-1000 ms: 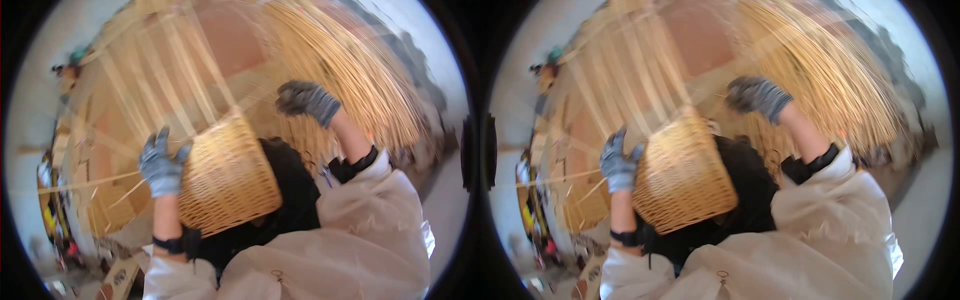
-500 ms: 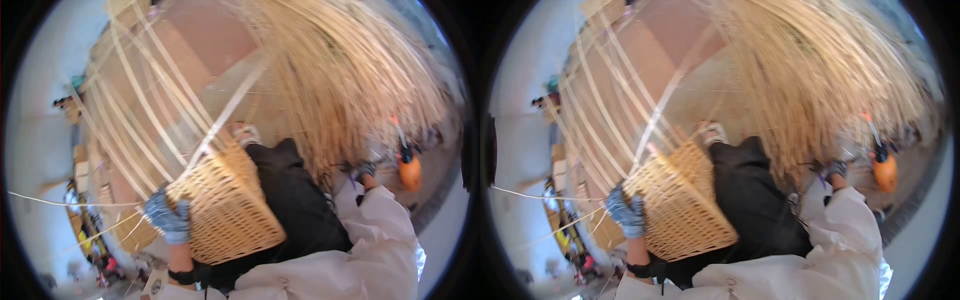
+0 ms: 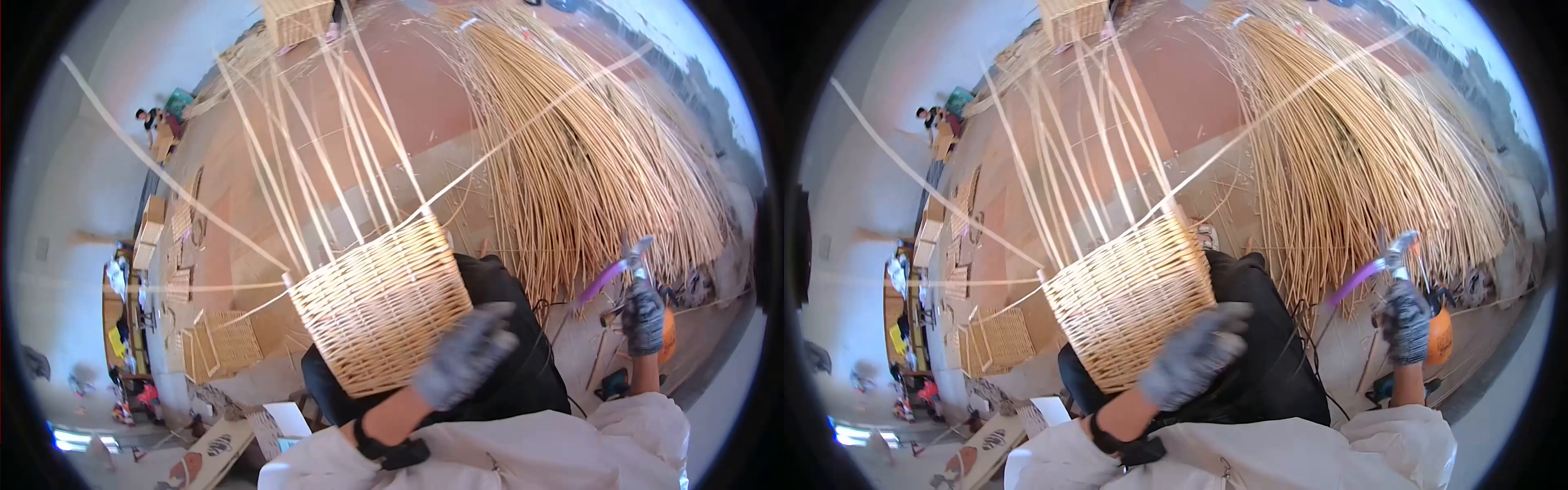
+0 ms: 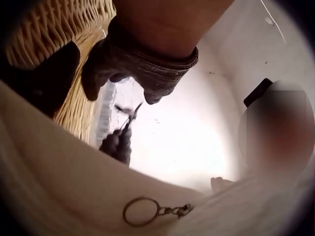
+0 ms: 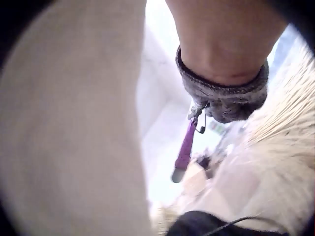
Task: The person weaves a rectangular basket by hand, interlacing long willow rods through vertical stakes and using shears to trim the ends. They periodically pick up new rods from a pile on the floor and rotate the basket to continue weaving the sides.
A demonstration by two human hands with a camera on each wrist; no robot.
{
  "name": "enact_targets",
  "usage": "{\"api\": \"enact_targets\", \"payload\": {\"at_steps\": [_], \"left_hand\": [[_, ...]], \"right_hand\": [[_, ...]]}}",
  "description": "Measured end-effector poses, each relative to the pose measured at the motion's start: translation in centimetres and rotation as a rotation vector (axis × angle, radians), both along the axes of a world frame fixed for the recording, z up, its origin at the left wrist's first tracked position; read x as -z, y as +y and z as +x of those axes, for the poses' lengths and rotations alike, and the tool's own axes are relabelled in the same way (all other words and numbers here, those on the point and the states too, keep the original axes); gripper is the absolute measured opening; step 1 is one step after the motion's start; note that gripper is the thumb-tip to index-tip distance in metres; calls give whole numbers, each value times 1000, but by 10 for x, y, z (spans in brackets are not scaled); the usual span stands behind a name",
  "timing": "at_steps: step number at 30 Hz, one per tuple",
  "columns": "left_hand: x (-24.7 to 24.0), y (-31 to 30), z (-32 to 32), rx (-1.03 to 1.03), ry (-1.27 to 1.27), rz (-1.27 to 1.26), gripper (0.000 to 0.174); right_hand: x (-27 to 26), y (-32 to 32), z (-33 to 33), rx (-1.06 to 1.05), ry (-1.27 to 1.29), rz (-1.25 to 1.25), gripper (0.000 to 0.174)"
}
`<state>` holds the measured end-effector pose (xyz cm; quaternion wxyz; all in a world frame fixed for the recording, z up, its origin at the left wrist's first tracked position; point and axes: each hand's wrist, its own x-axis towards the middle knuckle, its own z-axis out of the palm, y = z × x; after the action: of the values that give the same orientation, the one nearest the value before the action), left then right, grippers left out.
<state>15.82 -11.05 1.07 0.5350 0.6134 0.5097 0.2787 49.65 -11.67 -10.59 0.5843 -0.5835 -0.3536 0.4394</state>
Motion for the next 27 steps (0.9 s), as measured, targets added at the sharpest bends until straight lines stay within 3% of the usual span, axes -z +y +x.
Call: {"api": "enact_targets", "payload": {"at_steps": [1, 2, 4, 5, 8, 9, 12, 15, 17, 19, 20, 21, 22, 23, 25, 27], "left_hand": [[0, -10, 13, 53, -32, 54, 41], [-13, -12, 9, 153, -131, -184, 39], [-39, -8, 0, 359, -343, -656, 36], [-28, -15, -9, 305, -585, -682, 28], [-28, -17, -31, 228, -533, -650, 23], [-41, -14, -43, 318, -456, -623, 21], [-39, -21, -81, 82, -509, -543, 24], [-3, -28, -119, -372, -230, -379, 30], [3, -24, -124, -147, -563, -824, 32], [-46, -15, -114, 84, -634, -860, 31], [-45, -11, -114, 55, -644, -834, 30], [-44, -6, -110, 28, -652, -809, 30], [-41, -3, -103, -2, -661, -787, 30], [-29, 0, -91, -4, -531, -596, 29], [-21, 12, -75, 209, -179, -241, 26], [-6, 47, -94, 346, 425, 411, 25]], "right_hand": [[-45, 4, -34, -154, 143, -140, 16], [-86, 6, -64, -311, 281, -285, 20], [-95, 20, -102, -432, 361, -288, 22], [-99, 25, -127, -430, 263, -229, 21], [-112, 27, -207, -579, 104, -31, 24], [-115, 26, -221, -644, 77, 37, 25], [-122, 45, -233, -561, 222, -219, 25], [-115, 62, -218, -640, 129, -169, 25], [-103, 56, -214, -738, 7, -154, 34], [-89, 52, -221, -744, -88, -80, 38], [-82, 54, -225, -747, -136, -35, 41], [-71, 61, -230, -747, 58, -44, 46], [-88, 59, -243, -754, 61, -8, 47], [-111, 51, -263, -762, 67, 24, 49], [-104, 48, -273, -755, 202, -18, 56], [-114, 68, -259, -853, 297, -338, 58]]}}
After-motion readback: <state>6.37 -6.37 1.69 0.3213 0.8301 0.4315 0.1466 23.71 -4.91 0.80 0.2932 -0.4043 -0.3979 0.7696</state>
